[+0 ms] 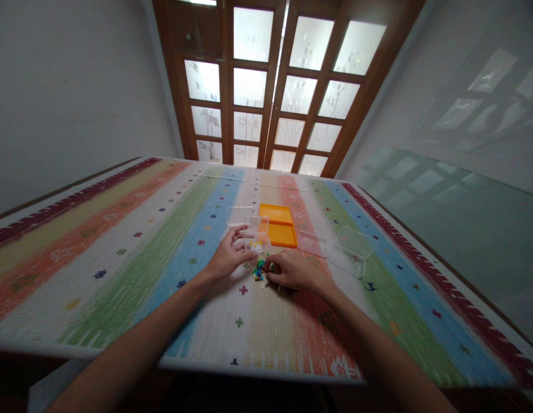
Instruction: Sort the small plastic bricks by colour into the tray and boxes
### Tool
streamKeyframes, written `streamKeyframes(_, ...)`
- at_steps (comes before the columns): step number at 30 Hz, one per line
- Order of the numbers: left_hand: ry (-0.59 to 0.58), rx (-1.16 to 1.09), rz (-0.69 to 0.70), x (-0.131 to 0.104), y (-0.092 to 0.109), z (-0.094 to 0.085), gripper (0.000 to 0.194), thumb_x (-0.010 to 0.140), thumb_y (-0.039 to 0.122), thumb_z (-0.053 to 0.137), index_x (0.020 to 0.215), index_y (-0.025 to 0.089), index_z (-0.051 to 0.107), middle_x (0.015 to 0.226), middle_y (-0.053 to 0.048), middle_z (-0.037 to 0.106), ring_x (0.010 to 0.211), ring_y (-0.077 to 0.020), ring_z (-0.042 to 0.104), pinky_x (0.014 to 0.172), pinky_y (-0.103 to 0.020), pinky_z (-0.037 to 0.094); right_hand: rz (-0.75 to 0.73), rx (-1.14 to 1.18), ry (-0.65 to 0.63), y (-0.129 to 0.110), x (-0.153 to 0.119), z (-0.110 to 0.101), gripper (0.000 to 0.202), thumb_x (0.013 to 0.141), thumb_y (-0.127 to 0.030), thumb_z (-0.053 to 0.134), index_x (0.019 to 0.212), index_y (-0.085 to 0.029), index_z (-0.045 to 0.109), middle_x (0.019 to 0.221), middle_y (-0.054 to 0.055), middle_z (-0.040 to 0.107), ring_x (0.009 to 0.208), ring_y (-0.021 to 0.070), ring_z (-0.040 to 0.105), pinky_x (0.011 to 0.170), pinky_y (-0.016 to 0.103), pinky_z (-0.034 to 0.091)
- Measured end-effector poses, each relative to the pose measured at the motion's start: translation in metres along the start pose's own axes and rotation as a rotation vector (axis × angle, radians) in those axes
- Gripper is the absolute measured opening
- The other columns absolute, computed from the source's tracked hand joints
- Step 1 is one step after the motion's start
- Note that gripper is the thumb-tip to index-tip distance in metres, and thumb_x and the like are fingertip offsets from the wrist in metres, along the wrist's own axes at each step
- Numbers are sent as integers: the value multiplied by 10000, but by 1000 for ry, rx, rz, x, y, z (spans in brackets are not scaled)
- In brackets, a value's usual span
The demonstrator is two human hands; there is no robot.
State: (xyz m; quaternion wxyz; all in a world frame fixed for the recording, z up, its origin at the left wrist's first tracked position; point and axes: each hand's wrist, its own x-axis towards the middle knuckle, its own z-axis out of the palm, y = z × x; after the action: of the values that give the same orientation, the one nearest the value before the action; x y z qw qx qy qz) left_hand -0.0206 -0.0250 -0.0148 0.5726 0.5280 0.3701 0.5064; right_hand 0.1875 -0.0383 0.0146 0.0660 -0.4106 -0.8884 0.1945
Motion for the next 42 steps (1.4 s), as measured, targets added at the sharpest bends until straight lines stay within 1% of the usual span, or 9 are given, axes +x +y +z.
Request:
streamKeyframes(3, 3, 8, -1, 0, 0, 0, 727, 629, 178, 838, 1268, 179, 490, 1291, -147, 559, 1087, -240, 663, 1002, -460, 521, -37, 29, -11, -2, 1, 0, 211, 815, -121, 613, 940, -188, 770, 699, 5, 716, 586, 105, 577, 607, 204, 380)
streamKeyframes(6, -3, 15, -3, 0, 2, 0, 732, 624, 179, 834, 1268, 177, 487, 1272, -144, 572, 1079, -247, 670, 993, -459, 525, -54, 41, -13, -3, 1, 1, 230, 822, -100, 599, 942, -193, 772, 694, -2, 713, 583, 102, 579, 618, 203, 391)
streamKeyframes(15, -9, 17, -4, -1, 3, 1, 732, 639, 189, 821, 1282, 174, 470, 1261, -142, 584, 1079, -248, 674, 977, -437, 535, -47, 54, -36, -1, 1, 4, 174, 835, -99, 596, 876, -168, 751, 667, -5, 687, 562, 93, 551, 589, 196, 362)
streamKeyframes(22, -10, 34, 11, 0, 2, 0, 739, 645, 199, 824, 1297, 177, 478, 1260, -146, 584, 1079, -252, 673, 965, -437, 539, -33, 47, -32, -2, 1, 7, 199, 831, -91, 579, 922, -163, 742, 692, -7, 667, 556, 90, 505, 581, 200, 345)
streamKeyframes(25, -9, 33, 12, 0, 1, -1, 742, 642, 200, 831, 1297, 177, 482, 1262, -144, 582, 1048, -239, 681, 951, -427, 546, -38, 62, -39, -3, 0, 6, 226, 818, -67, 571, 923, -162, 747, 704, -4, 670, 569, 91, 510, 592, 199, 352)
streamKeyframes(28, -16, 13, 10, 0, 1, -1, 720, 649, 185, 830, 1285, 187, 493, 1253, -133, 589, 1028, -223, 683, 955, -428, 546, -51, 73, -40, -1, -1, 3, 236, 816, -92, 587, 960, -180, 752, 702, -9, 677, 581, 96, 527, 607, 202, 360)
streamKeyframes(33, 11, 10, 19, -1, 2, 1, 681, 637, 160, 831, 1242, 198, 522, 1259, -119, 584, 1110, -235, 650, 1009, -451, 518, 1, 1, 24, 2, -3, -1, 168, 809, -162, 620, 917, -177, 748, 733, 14, 700, 622, 115, 561, 611, 214, 356)
streamKeyframes(38, 18, 24, 16, -1, 4, 1, 685, 629, 167, 835, 1237, 202, 522, 1278, -121, 569, 1156, -243, 622, 1027, -455, 504, 8, -68, 17, -1, -3, 1, 135, 816, -179, 615, 882, -166, 731, 750, 28, 708, 650, 130, 571, 623, 226, 358)
streamKeyframes(42, 10, 19, -1, -2, 4, 2, 700, 635, 187, 835, 1253, 197, 504, 1271, -123, 566, 1130, -237, 632, 1025, -461, 501, 22, -99, 18, -1, -2, 3, 141, 821, -170, 606, 897, -162, 725, 782, 37, 716, 675, 135, 580, 642, 231, 368)
